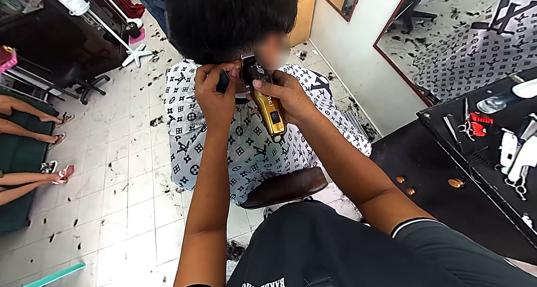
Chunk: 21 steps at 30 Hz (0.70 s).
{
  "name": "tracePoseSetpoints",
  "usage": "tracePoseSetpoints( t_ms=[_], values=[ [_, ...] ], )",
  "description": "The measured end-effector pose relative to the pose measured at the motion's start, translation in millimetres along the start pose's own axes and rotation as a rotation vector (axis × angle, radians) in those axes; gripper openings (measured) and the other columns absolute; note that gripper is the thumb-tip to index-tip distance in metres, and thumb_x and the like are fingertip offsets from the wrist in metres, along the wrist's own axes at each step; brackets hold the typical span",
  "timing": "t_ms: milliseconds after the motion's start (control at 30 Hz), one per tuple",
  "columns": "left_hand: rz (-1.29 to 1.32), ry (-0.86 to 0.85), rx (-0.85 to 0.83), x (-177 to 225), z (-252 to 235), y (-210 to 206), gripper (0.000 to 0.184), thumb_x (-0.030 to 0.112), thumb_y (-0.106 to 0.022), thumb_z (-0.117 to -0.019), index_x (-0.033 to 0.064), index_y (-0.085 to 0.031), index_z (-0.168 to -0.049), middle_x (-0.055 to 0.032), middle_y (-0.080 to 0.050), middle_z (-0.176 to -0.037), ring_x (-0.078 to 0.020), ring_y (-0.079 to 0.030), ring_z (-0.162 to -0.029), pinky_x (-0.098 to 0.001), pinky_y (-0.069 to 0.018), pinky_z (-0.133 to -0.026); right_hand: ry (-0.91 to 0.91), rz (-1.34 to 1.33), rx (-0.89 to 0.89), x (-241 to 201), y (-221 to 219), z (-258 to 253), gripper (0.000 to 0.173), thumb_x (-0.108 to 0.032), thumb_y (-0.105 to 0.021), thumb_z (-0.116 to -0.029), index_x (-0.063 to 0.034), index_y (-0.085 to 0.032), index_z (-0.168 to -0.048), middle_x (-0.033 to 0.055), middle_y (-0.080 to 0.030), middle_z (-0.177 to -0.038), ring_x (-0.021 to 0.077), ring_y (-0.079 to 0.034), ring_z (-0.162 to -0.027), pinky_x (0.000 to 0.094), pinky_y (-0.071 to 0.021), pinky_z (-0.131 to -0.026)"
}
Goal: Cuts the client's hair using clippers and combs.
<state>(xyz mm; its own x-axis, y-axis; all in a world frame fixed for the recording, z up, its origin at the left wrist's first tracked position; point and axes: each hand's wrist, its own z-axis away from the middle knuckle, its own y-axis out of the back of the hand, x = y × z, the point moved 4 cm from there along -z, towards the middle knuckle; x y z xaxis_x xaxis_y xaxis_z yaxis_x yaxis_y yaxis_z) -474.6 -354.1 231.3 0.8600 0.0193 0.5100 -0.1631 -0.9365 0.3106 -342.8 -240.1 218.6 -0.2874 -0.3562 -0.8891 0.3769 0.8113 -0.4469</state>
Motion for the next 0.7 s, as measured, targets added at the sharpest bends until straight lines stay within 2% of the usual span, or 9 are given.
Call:
tracePoseSetpoints(
  t_ms=[233, 300, 367, 400, 467, 533, 633, 700],
  values=[
    [0.004, -0.006, -0.001, -1, 0, 0, 0.016, 0.017, -0.072, -0.0967, 0.0068, -0.078, -0.107, -0.0108, -0.066, -0.106, -0.0157, -0.060, -0.104, -0.0254, -0.0473, -0.091, 0.014, -0.006, 0.010, 2, -2, 0, 0.035, -0.012, -0.067, -0.0961, 0.0000, -0.051, -0.125, 0.0140, -0.067, -0.100, 0.0245, -0.072, -0.084, 0.0410, -0.0643, -0.071],
    [0.024, 0.019, -0.011, 0, 1, 0, 0.017, 0.018, -0.071, -0.0969, 0.0070, -0.078, -0.108, -0.0096, -0.066, -0.106, -0.0143, -0.060, -0.103, -0.0245, -0.0475, -0.090, 0.034, -0.054, -0.013, 4, -2, 3, 0.037, -0.012, -0.066, -0.0970, -0.0004, -0.049, -0.127, 0.0143, -0.067, -0.103, 0.0250, -0.072, -0.087, 0.0411, -0.0643, -0.074],
    [0.100, 0.091, -0.021, 5, 1, 3, 0.018, 0.021, -0.071, -0.0979, 0.0076, -0.077, -0.108, -0.0056, -0.066, -0.105, -0.0079, -0.059, -0.094, -0.0204, -0.0472, -0.082, 0.000, -0.146, -0.048, 10, 1, 11, 0.039, -0.016, -0.061, -0.0989, -0.0032, -0.047, -0.132, 0.0144, -0.067, -0.109, 0.0250, -0.072, -0.093, 0.0408, -0.0631, -0.080],
    [0.152, 0.133, -0.025, 7, 1, 3, 0.019, 0.022, -0.070, -0.0988, 0.0070, -0.076, -0.108, -0.0029, -0.064, -0.103, -0.0034, -0.056, -0.084, -0.0168, -0.0448, -0.071, -0.028, -0.210, -0.064, 13, 3, 15, 0.038, -0.019, -0.057, -0.1010, -0.0053, -0.046, -0.134, 0.0145, -0.067, -0.111, 0.0247, -0.071, -0.096, 0.0400, -0.0622, -0.082],
    [0.253, 0.203, -0.024, 7, 0, 4, 0.020, 0.021, -0.068, -0.1001, 0.0048, -0.074, -0.108, -0.0019, -0.066, -0.102, -0.0016, -0.057, -0.078, -0.0167, -0.0456, -0.066, -0.082, -0.315, -0.088, 18, 6, 21, 0.036, -0.029, -0.048, -0.1065, -0.0090, -0.045, -0.137, 0.0139, -0.066, -0.114, 0.0242, -0.070, -0.099, 0.0377, -0.0615, -0.083],
    [0.284, 0.209, -0.023, 8, -1, 2, 0.020, 0.022, -0.070, -0.0982, 0.0047, -0.074, -0.107, -0.0019, -0.067, -0.100, -0.0023, -0.058, -0.077, -0.0176, -0.0468, -0.065, -0.130, -0.295, -0.064, 18, 8, 23, 0.036, -0.035, -0.043, -0.1091, -0.0122, -0.045, -0.137, 0.0129, -0.066, -0.114, 0.0254, -0.071, -0.099, 0.0393, -0.0629, -0.078],
    [0.246, 0.159, -0.012, 9, -1, -3, 0.022, 0.024, -0.077, -0.0933, 0.0065, -0.075, -0.106, -0.0025, -0.065, -0.099, -0.0060, -0.059, -0.084, -0.0200, -0.0483, -0.073, -0.103, -0.150, -0.014, 9, 9, 18, 0.034, -0.029, -0.047, -0.1082, -0.0087, -0.048, -0.135, 0.0140, -0.067, -0.109, 0.0263, -0.071, -0.092, 0.0418, -0.0634, -0.073],
    [0.212, 0.140, 0.009, 7, 0, -5, 0.021, 0.024, -0.077, -0.0931, 0.0059, -0.076, -0.104, -0.0036, -0.063, -0.098, -0.0069, -0.058, -0.085, -0.0196, -0.0483, -0.073, -0.072, -0.087, 0.003, 3, 9, 14, 0.032, -0.024, -0.052, -0.1063, -0.0056, -0.050, -0.132, 0.0144, -0.068, -0.105, 0.0265, -0.072, -0.088, 0.0427, -0.0639, -0.072]
  ],
)
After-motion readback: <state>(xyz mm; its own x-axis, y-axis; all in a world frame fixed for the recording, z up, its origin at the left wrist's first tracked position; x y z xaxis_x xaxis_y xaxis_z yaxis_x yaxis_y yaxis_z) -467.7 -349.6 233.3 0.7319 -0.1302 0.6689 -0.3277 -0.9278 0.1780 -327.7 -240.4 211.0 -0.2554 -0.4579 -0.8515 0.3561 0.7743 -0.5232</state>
